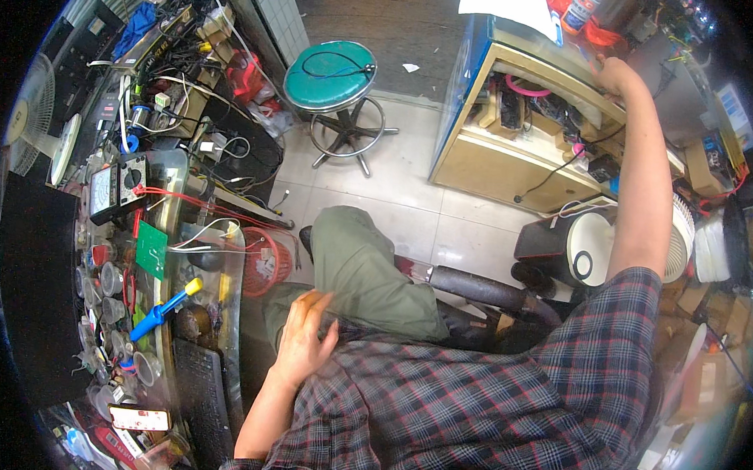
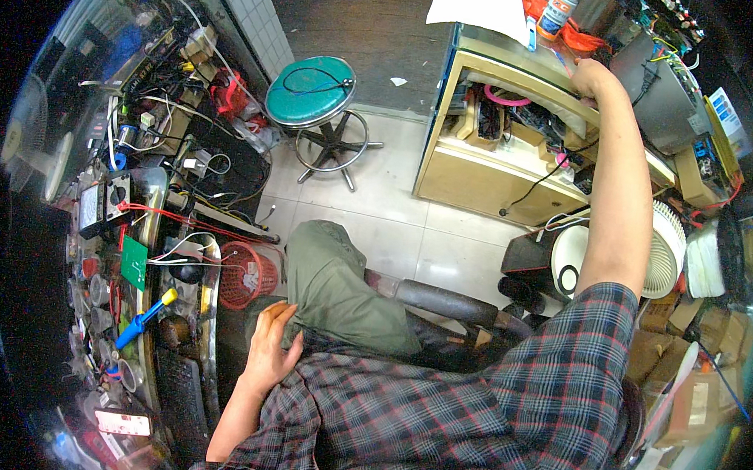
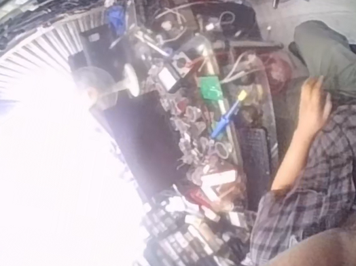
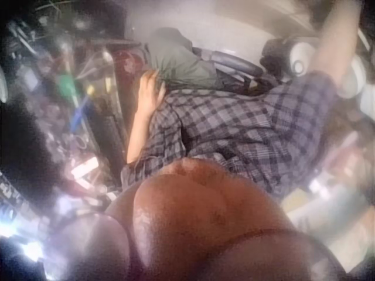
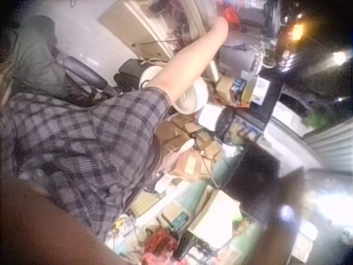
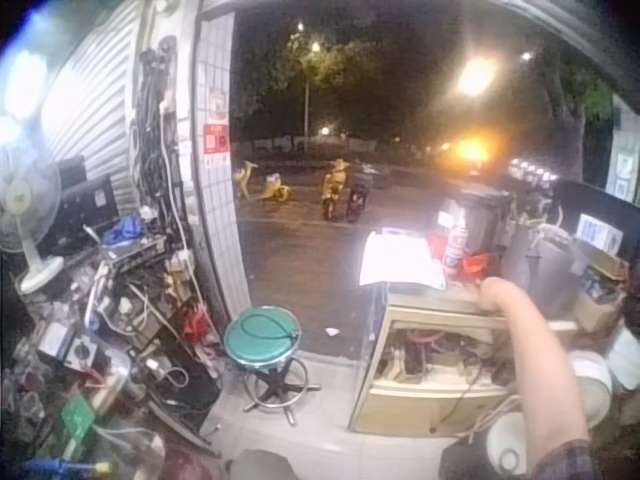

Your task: The person solders wires to a green circuit board using a soldering iron and solder wire. They connect red and white wires, then test the board with a multimeter. Finally, the board is flipped to show a digital display reading 8.8.8.

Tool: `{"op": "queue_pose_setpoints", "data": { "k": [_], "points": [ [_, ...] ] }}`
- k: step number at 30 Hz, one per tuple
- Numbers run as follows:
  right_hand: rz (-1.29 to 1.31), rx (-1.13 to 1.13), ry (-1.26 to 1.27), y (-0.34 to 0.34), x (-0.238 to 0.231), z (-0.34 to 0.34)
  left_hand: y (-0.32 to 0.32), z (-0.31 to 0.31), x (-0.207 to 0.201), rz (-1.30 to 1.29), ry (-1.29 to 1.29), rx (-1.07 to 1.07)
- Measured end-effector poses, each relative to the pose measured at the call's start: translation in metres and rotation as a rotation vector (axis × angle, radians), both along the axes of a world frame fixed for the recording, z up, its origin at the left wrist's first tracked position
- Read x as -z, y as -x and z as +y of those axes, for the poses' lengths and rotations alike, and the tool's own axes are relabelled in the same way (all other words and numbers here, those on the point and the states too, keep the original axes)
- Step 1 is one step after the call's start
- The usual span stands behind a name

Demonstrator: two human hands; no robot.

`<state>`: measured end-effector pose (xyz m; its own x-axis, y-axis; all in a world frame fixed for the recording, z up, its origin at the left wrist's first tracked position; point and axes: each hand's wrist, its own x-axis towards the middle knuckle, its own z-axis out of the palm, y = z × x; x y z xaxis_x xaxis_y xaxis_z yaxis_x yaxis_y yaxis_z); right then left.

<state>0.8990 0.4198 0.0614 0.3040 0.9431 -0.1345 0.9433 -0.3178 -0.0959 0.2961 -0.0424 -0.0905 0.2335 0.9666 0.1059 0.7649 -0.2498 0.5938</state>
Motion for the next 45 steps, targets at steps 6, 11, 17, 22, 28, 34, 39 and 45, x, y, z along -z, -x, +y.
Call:
{"op": "queue_pose_setpoints", "data": {
  "k": [6,11,17,22,28,34,39,45],
  "points": [
    [0.080,0.151,-0.050,0.013,0.001,-0.009,0.006,-0.001,0.006,-0.011,0.013,-0.008],
    [0.059,0.062,-0.384,0.017,-0.018,-0.030,0.012,0.004,0.006,-0.043,0.025,0.006],
    [1.510,-0.272,-0.657,0.184,0.000,-0.113,0.005,0.029,-0.023,-0.203,0.008,-0.039],
    [1.875,-0.560,-0.350,0.334,0.034,-0.211,-0.018,0.077,-0.075,-0.664,0.125,-0.180],
    [1.993,-0.593,-0.195,0.430,0.053,-0.284,-0.002,0.093,-0.106,-1.206,0.239,-0.141],
    [2.045,-0.501,-0.007,0.464,0.062,-0.302,0.015,0.085,-0.093,-1.522,0.369,-0.158],
    [2.052,-0.476,0.072,0.481,0.074,-0.309,0.026,0.082,-0.078,-1.704,0.447,-0.202],
    [1.841,-0.469,-0.085,0.495,0.082,-0.316,0.027,0.081,-0.062,-1.759,0.371,-0.281]
  ]
}}
